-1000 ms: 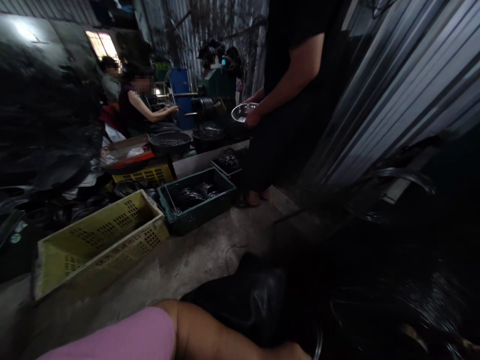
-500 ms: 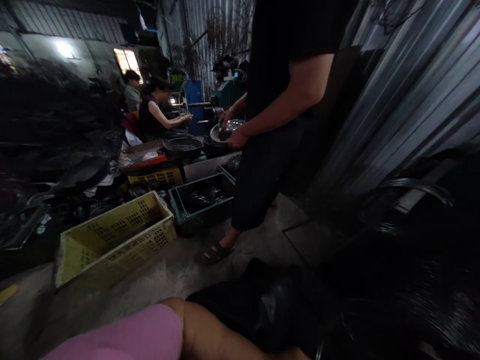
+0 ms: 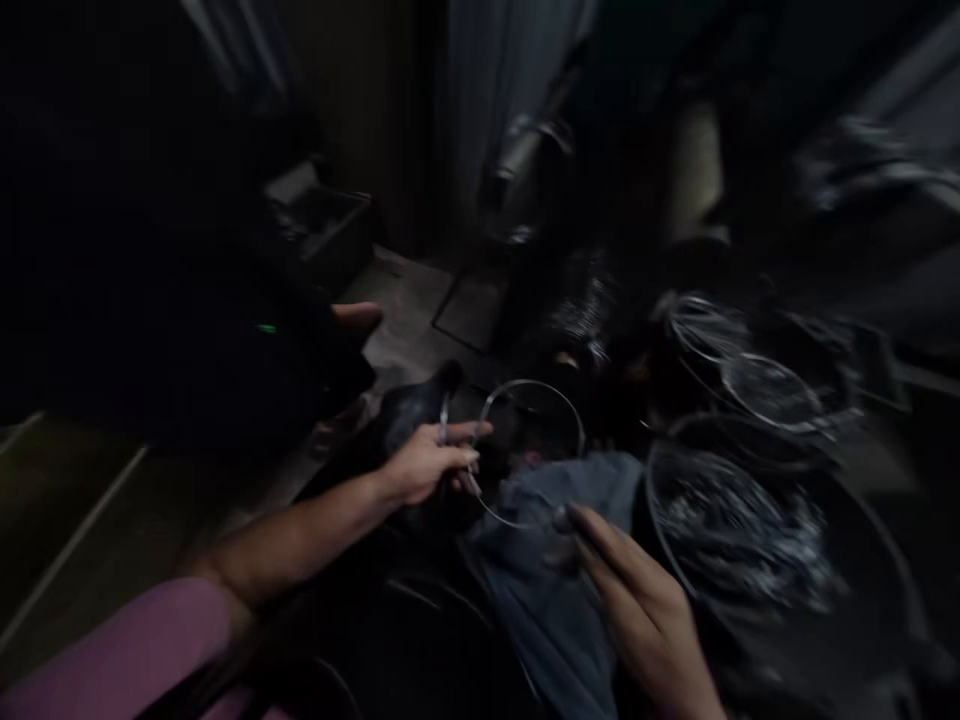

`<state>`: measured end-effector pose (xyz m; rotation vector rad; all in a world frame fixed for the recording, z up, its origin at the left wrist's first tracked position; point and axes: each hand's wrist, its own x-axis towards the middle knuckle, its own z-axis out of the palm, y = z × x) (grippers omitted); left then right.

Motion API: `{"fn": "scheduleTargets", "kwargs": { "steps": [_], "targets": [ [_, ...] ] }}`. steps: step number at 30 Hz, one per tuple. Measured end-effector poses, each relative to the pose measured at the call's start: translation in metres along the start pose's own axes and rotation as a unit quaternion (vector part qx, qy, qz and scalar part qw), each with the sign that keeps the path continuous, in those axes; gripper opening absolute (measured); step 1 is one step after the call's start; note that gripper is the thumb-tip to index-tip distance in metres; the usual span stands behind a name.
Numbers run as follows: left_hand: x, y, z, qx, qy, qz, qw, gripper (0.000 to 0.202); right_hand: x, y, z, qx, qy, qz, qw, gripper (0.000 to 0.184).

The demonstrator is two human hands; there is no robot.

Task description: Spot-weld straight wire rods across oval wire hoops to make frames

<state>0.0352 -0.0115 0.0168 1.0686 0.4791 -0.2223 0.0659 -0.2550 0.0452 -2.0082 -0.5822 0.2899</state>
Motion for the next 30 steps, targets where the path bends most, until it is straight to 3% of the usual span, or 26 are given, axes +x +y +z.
{"fn": "scheduleTargets", "kwargs": {
  "steps": [3,6,10,11,13,17,22,25,30],
  "targets": [
    [0.009,0.007,0.004,0.011,-0.02,0.008,1.0,0.046,0.01,0.005,-0.001,0.077,-0.047,0.018,0.996,0.03],
    [0.01,0.009,0.007,0.013,-0.029,0.009,0.999,0.044,0.025,0.001,0.001,0.036,-0.072,-0.015,0.997,0.036],
    [0.014,0.011,0.009,-0.002,-0.025,0.016,1.0,0.042,0.027,-0.009,0.002,-0.111,-0.163,-0.064,0.978,0.094],
    [0.015,0.012,0.009,-0.006,-0.024,0.016,1.0,0.042,0.026,-0.01,0.003,-0.129,-0.192,-0.064,0.971,0.103],
    [0.017,0.012,0.009,-0.011,-0.022,0.01,1.0,0.042,0.027,-0.013,0.009,-0.149,-0.216,-0.056,0.963,0.106],
    [0.02,0.012,0.012,-0.021,-0.019,-0.001,1.0,0.042,0.035,-0.015,0.021,-0.17,-0.152,-0.066,0.971,0.096],
    [0.023,0.01,0.015,-0.03,-0.015,0.007,0.999,0.039,0.041,-0.018,0.026,-0.213,-0.18,-0.054,0.959,0.113],
    [0.023,0.009,0.016,-0.03,-0.013,0.003,0.999,0.039,0.043,-0.014,0.029,-0.245,-0.151,-0.055,0.956,0.111],
    [0.022,0.008,0.016,-0.037,-0.016,-0.001,0.999,0.04,0.046,-0.003,0.032,-0.249,-0.057,-0.087,0.963,0.082]
  ]
}}
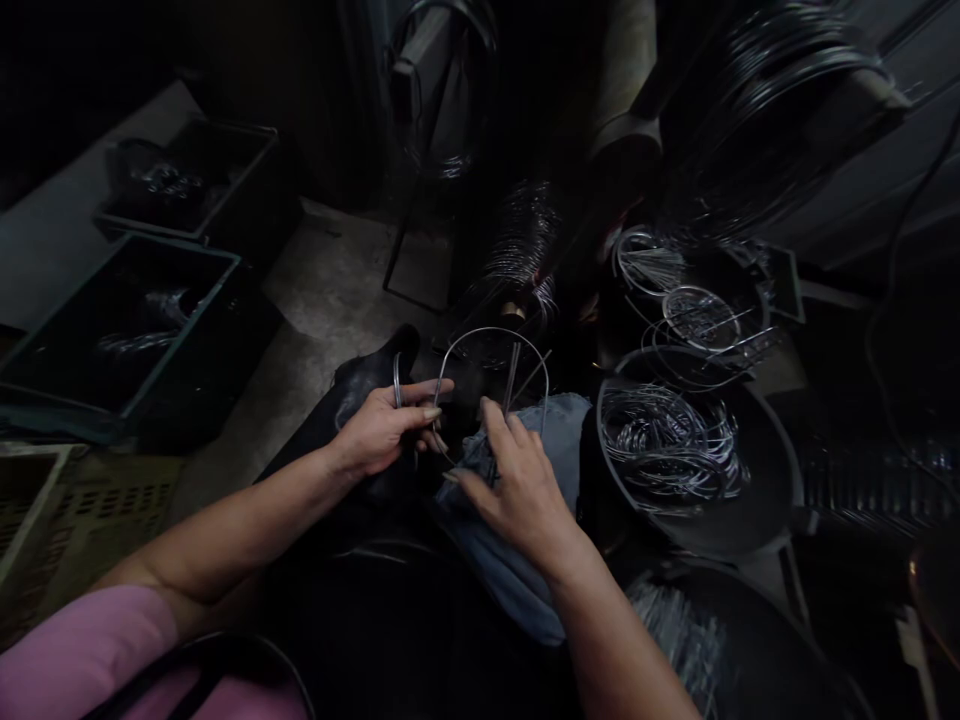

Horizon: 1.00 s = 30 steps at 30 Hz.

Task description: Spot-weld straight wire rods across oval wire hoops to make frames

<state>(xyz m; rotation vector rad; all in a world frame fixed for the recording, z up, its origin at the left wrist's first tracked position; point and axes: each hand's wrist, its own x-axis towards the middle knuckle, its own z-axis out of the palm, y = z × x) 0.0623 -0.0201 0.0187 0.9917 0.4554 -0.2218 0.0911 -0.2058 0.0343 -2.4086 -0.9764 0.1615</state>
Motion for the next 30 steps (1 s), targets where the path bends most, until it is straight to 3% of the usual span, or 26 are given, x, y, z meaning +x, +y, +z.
{"fn": "scheduleTargets", "kwargs": {
  "steps": [6,11,18,30],
  "targets": [
    [-0.002,0.0,0.002,0.011,-0.004,0.009,1.0,0.041,-0.004,0.003,-0.005,-0.02,-0.029,-0.025,0.999,0.082],
    [-0.003,-0.003,0.005,-0.005,-0.013,0.004,1.0,0.043,0.002,-0.008,-0.003,-0.052,-0.019,-0.068,0.996,0.06],
    [-0.003,0.0,0.015,0.002,-0.043,0.007,0.999,0.041,0.008,-0.019,-0.005,-0.03,-0.071,-0.028,0.997,0.054],
    [0.013,0.002,0.024,-0.008,-0.086,0.007,0.996,0.042,0.019,-0.015,-0.021,-0.054,-0.086,0.022,0.995,0.055]
  ]
}}
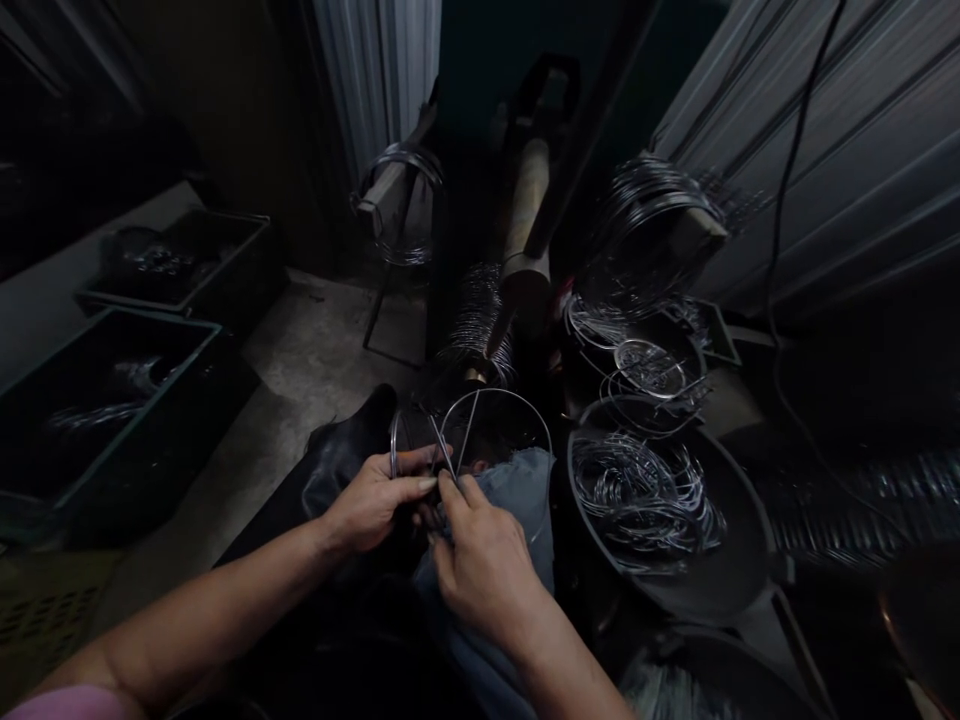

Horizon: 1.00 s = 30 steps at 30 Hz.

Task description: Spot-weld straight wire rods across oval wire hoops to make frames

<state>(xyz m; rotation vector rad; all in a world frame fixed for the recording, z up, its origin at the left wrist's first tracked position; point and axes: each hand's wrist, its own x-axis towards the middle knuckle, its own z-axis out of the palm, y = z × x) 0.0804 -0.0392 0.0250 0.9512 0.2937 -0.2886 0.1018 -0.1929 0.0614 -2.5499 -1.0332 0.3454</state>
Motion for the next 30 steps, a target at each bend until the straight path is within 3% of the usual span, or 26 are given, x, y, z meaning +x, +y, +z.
{"fn": "scheduleTargets", "kwargs": {
  "steps": [15,26,30],
  "targets": [
    [0.027,0.022,0.009,-0.024,-0.01,0.033,0.999,0.039,0.028,0.014,-0.026,-0.011,0.013,-0.014,1.0,0.051],
    [0.03,0.029,0.015,-0.03,-0.01,0.029,0.999,0.038,0.031,0.015,-0.033,0.037,0.023,-0.02,0.999,0.045],
    [0.03,0.032,0.015,-0.032,0.005,0.028,0.999,0.04,0.027,0.018,-0.028,0.051,0.072,-0.051,0.995,0.04]
  ]
}}
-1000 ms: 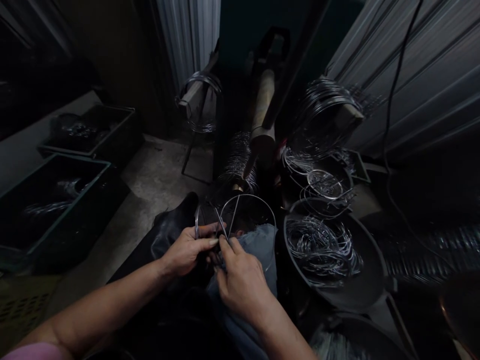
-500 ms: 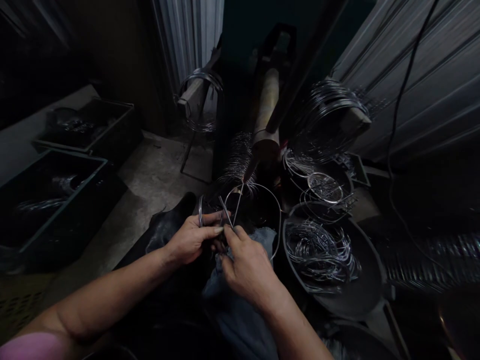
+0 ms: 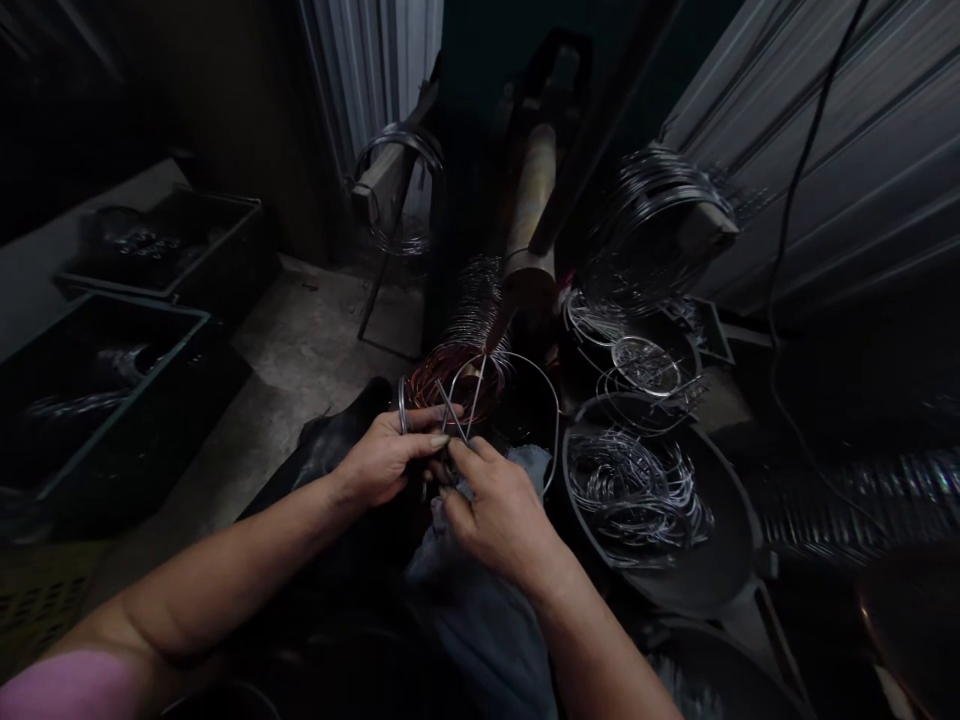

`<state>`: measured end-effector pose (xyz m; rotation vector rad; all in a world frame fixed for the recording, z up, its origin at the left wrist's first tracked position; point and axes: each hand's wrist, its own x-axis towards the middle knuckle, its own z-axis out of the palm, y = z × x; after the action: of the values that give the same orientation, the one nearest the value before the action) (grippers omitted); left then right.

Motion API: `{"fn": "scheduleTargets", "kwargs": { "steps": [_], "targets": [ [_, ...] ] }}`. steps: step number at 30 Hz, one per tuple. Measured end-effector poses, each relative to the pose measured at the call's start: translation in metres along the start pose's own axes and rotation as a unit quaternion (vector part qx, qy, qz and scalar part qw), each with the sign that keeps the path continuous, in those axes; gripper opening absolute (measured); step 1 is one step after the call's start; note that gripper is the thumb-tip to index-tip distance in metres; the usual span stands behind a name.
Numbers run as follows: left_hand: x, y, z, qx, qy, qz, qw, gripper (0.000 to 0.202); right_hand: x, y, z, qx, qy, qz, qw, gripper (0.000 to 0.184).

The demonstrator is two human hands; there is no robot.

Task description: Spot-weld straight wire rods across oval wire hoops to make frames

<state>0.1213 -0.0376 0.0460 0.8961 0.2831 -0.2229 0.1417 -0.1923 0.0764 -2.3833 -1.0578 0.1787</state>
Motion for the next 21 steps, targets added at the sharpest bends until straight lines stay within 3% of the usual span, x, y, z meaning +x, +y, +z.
{"fn": "scheduleTargets", "kwargs": {
  "steps": [4,7,10,12,14,18,19,21],
  "targets": [
    [-0.006,0.004,-0.007,0.026,0.012,-0.016,0.999,0.043,-0.023,0.0,-0.006,-0.03,0.075,-0.073,0.994,0.05],
    [-0.016,0.004,-0.02,0.03,0.035,-0.016,0.999,0.043,-0.041,-0.004,-0.014,-0.057,0.015,-0.077,0.995,0.078],
    [-0.028,0.002,-0.037,0.026,0.063,-0.006,0.998,0.042,-0.049,-0.005,-0.015,-0.041,-0.013,-0.075,0.996,0.078],
    [-0.035,0.001,-0.047,0.032,0.072,-0.001,0.997,0.042,-0.051,-0.002,-0.012,-0.014,0.028,-0.068,0.997,0.067],
    [-0.042,0.001,-0.054,0.039,0.082,0.002,0.996,0.042,-0.056,0.006,-0.005,-0.008,0.119,-0.025,0.993,0.054],
    [-0.05,0.0,-0.062,0.037,0.102,0.01,0.994,0.042,-0.077,0.041,0.028,-0.081,0.339,0.079,0.934,0.04],
    [-0.05,-0.001,-0.063,0.037,0.104,0.01,0.994,0.042,-0.084,0.051,0.039,-0.08,0.342,0.089,0.932,0.037],
    [-0.05,-0.004,-0.064,0.039,0.105,0.006,0.994,0.041,-0.097,0.07,0.059,-0.059,0.289,0.113,0.949,0.034]
  ]
}}
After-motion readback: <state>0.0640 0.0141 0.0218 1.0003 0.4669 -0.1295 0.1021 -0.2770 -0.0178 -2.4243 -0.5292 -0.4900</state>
